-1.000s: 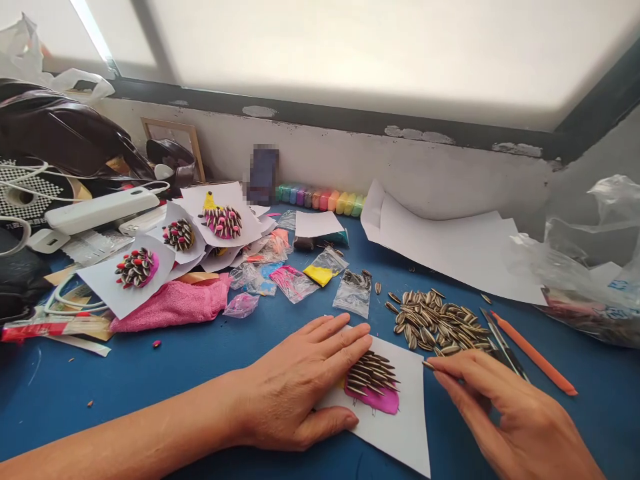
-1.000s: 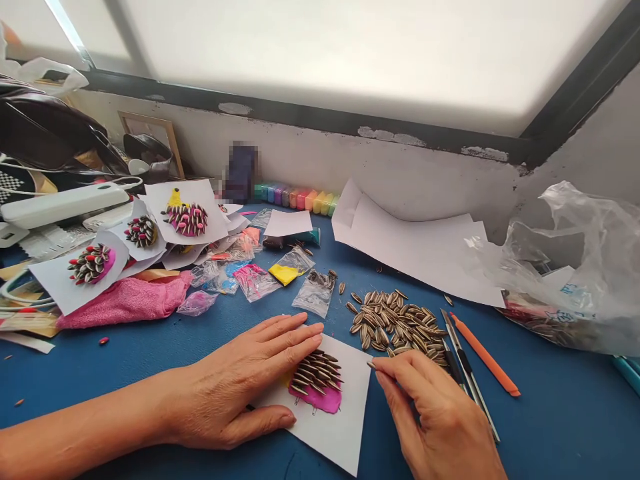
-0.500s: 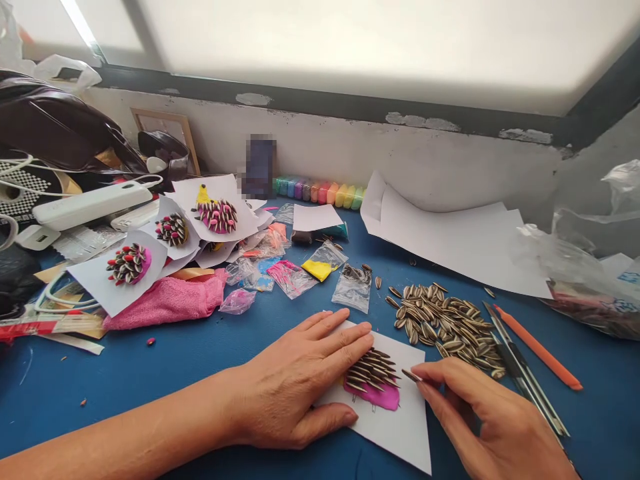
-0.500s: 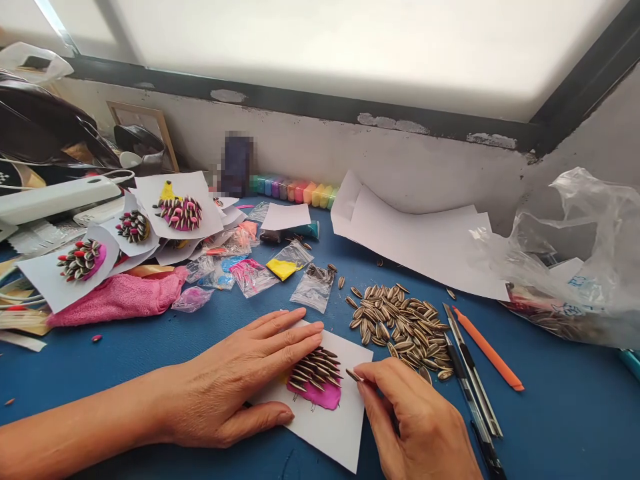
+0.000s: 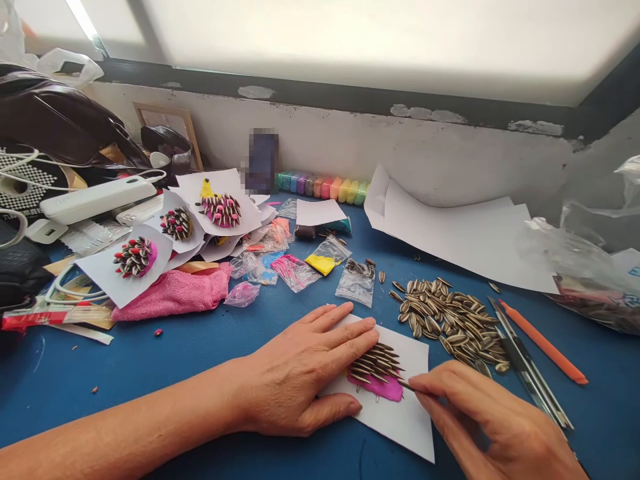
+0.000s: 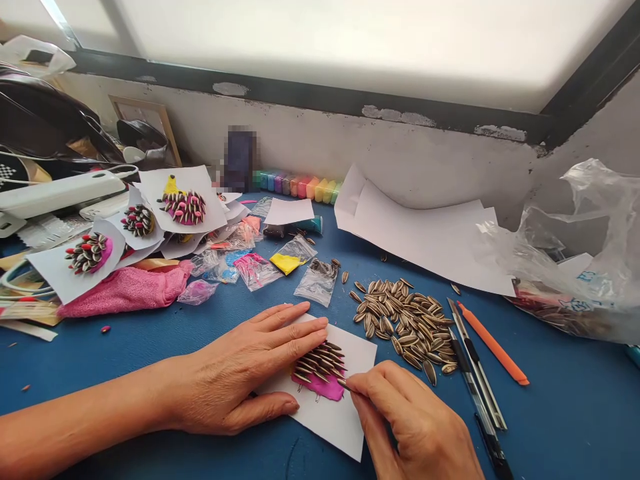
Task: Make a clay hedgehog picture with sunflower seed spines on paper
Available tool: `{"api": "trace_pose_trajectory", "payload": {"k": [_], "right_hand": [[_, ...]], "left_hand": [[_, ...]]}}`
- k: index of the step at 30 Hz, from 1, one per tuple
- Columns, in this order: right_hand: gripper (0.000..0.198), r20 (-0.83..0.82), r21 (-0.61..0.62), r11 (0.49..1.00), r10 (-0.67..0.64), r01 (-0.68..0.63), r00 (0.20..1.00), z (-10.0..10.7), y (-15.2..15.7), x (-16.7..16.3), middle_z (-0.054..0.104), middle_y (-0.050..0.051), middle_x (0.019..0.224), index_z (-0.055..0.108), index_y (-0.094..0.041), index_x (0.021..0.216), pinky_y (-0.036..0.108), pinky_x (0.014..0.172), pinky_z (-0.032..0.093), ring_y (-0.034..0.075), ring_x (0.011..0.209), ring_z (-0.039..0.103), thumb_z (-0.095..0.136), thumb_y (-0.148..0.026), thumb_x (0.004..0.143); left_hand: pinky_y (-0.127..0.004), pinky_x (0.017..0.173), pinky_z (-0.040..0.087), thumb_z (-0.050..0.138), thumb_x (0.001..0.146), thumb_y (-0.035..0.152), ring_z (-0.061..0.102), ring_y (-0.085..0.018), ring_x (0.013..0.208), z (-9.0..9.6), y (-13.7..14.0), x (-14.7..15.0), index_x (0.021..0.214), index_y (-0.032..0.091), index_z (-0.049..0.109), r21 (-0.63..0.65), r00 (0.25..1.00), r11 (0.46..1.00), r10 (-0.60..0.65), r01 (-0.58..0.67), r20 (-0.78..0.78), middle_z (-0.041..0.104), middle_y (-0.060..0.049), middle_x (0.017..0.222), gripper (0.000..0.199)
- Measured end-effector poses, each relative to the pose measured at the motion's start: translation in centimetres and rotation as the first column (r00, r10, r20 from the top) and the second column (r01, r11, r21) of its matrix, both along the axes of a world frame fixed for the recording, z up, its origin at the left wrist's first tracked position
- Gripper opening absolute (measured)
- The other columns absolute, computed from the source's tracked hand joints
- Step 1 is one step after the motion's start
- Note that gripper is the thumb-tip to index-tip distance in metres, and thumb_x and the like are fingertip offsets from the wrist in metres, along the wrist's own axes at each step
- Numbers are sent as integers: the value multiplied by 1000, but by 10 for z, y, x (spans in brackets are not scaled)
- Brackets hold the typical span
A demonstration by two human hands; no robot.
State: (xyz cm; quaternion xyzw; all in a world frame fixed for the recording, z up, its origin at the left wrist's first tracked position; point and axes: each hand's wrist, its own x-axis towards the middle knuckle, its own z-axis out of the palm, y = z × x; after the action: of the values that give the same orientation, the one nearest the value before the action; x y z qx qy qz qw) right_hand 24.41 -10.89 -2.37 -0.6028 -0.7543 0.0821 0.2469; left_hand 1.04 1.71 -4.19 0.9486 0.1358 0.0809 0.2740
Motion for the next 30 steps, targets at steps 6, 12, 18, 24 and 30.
{"api": "trace_pose_trajectory", "payload": {"k": [6,12,18,24,30], "right_hand": [[15,60,68,998,-15,11,998,-4,-1,-5,73,1,85,68,-27,97,20,64,57,14,73,72,53,-24,96],[16,116,90,996,-20,10,993,-6,-1,-6,72,1,84,67,-26,95,20,65,56,13,72,71,52,-23,97],[19,160,88,996,-13,-1,987,-6,-1,-8,71,2,83,68,-26,92,22,64,55,14,71,70,50,-25,98],[17,199,102,995,-9,-12,980,-7,-1,-9,69,1,83,66,-26,94,21,65,53,13,71,68,49,-24,99],[18,244,108,994,-1,-26,970,-8,0,-10,67,2,82,64,-25,92,22,64,52,14,71,66,47,-24,100]], "left_hand": [[-57,122,22,58,95,43,22,-38,152,-1,0,0,159,23,25,17,1000,1000,-1,1,4,31,-10,163,75],[-57,123,22,59,95,44,24,-38,151,-1,0,1,157,22,30,37,1000,999,-5,5,-9,31,-9,163,72],[-56,123,22,59,95,44,26,-38,151,-2,0,1,156,25,32,40,1000,999,2,-2,6,33,-8,162,69],[-55,123,21,57,96,46,25,-38,151,-1,0,1,156,23,33,63,1000,998,-6,7,-27,31,-8,163,69],[-55,123,22,59,95,45,27,-38,150,0,0,1,155,23,35,54,1000,999,-3,3,-8,33,-9,162,68]]}}
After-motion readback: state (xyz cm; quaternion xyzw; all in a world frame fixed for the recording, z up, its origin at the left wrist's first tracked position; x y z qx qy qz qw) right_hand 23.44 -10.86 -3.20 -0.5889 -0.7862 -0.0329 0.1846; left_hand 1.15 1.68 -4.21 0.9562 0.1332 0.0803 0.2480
